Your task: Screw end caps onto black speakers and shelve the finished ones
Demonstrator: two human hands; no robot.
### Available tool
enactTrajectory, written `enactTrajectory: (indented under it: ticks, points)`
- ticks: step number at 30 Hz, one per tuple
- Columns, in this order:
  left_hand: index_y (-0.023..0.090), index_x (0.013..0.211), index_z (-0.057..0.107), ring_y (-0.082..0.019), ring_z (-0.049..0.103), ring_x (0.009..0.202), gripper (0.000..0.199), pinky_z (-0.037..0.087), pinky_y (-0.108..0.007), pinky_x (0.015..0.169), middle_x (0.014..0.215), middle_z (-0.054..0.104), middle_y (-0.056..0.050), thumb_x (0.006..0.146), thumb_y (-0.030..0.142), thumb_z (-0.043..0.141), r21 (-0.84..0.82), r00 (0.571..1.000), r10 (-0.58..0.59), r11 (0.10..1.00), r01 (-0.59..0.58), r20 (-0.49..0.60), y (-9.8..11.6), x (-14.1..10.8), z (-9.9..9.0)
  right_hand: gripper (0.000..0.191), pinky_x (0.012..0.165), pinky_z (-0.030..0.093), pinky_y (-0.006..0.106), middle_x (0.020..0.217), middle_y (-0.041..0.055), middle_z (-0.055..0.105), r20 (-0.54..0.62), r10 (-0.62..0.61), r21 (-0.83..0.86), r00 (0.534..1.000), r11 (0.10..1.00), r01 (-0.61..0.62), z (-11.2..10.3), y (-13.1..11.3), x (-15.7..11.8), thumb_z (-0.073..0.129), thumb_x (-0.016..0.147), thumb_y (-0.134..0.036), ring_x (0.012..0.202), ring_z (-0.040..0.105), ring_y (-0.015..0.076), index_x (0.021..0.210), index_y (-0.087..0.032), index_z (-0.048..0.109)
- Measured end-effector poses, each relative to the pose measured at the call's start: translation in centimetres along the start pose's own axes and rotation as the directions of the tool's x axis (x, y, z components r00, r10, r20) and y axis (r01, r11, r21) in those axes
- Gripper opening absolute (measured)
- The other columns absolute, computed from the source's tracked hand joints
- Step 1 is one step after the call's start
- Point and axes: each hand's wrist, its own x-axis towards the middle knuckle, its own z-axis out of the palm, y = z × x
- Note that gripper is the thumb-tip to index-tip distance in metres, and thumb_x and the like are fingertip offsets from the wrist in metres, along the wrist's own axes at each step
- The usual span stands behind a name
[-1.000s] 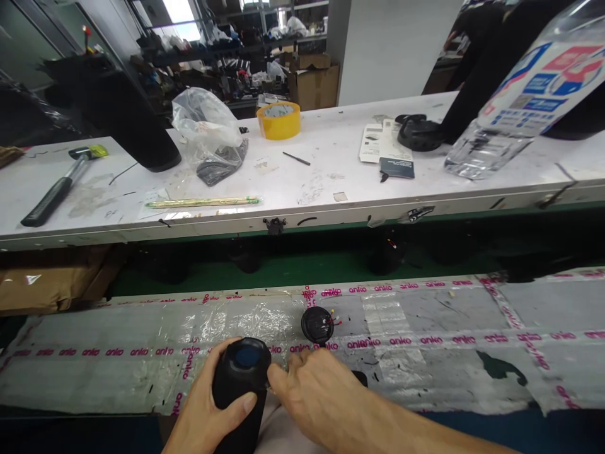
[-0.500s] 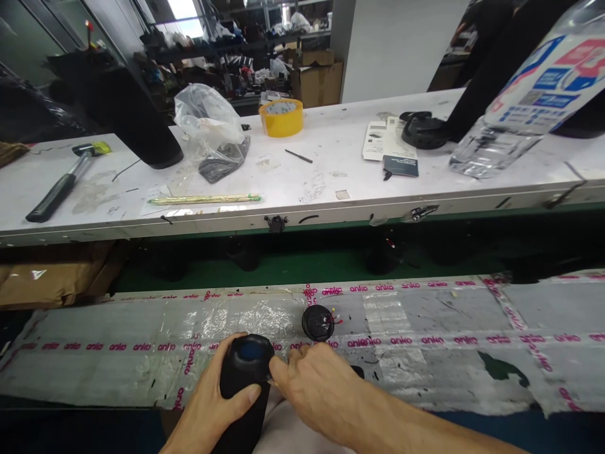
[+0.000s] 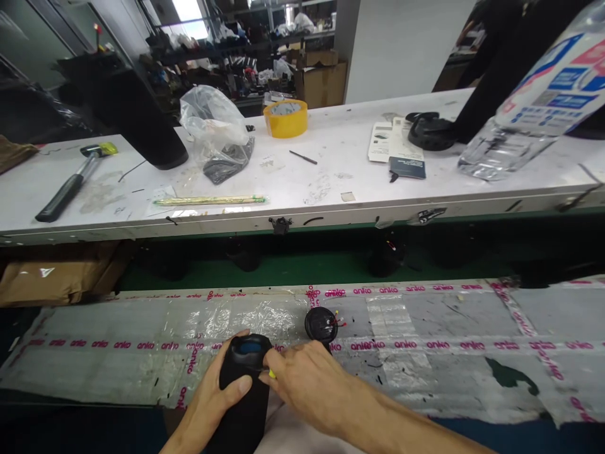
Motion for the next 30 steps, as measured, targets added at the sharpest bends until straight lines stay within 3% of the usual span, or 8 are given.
enactTrajectory:
  ticks: [4, 15, 19, 26, 30]
  points:
    - [0.022, 0.155, 0.041, -0.039, 0.049, 0.146, 0.090, 0.031, -0.054, 0.125, 0.154, 0.059, -0.015, 0.082, 0.063, 0.074, 0.118, 1.000, -0.026, 0.993, 0.027, -0.009, 0.0, -0.2, -0.2, 0.014, 0.052, 0.020, 0.035, 0.079, 0.0002, 0.071, -0.011, -0.014, -0.074, 1.000, 0.997, 0.013, 0.2, 0.0, -0.4, 0.058, 0.107, -0.028, 0.065, 0.070, 0.0223, 0.098, -0.022, 0.050]
    - [0.025, 0.148, 0.044, -0.038, 0.055, 0.138, 0.076, 0.039, -0.054, 0.118, 0.145, 0.064, -0.014, 0.085, 0.056, 0.072, 0.209, 0.997, -0.069, 0.975, 0.075, -0.037, 1.6, -0.5, 0.5, 0.013, 0.050, 0.021, 0.036, 0.079, 0.0007, 0.070, 0.010, -0.062, -0.216, 0.998, 0.974, 0.063, -0.2, 0.0, -0.5, 0.062, 0.104, -0.026, 0.065, 0.069, 0.0217, 0.099, -0.022, 0.050]
    - [0.024, 0.146, 0.047, -0.038, 0.057, 0.136, 0.071, 0.042, -0.053, 0.116, 0.143, 0.065, -0.013, 0.083, 0.047, 0.071, 0.262, 0.994, -0.062, 0.961, 0.085, -0.092, 2.0, -0.7, 0.9, 0.018, 0.047, 0.016, 0.038, 0.078, 0.0000, 0.066, 0.012, -0.099, -0.282, 0.995, 0.954, 0.098, 0.3, -0.1, -0.9, 0.065, 0.097, -0.016, 0.061, 0.064, 0.0209, 0.096, -0.023, 0.048]
    - [0.024, 0.140, 0.049, -0.037, 0.061, 0.129, 0.064, 0.043, -0.054, 0.111, 0.136, 0.068, -0.011, 0.081, 0.039, 0.068, 0.293, 0.990, -0.070, 0.950, 0.104, -0.125, 2.4, -1.1, 1.8, 0.024, 0.045, 0.012, 0.038, 0.073, 0.0001, 0.065, 0.087, -0.065, -0.299, 0.994, 0.950, 0.088, 0.5, -0.2, -1.0, 0.067, 0.088, -0.010, 0.056, 0.063, 0.0203, 0.097, -0.022, 0.049]
    - [0.025, 0.142, 0.047, -0.037, 0.059, 0.132, 0.066, 0.041, -0.055, 0.113, 0.138, 0.066, -0.011, 0.081, 0.038, 0.069, 0.308, 0.984, -0.091, 0.942, 0.134, -0.151, 2.2, -1.1, 1.9, 0.029, 0.043, 0.013, 0.039, 0.079, 0.0010, 0.066, 0.160, -0.138, -0.275, 0.977, 0.945, 0.179, -0.7, -0.3, -0.6, 0.069, 0.078, -0.001, 0.061, 0.064, 0.0194, 0.092, -0.022, 0.053]
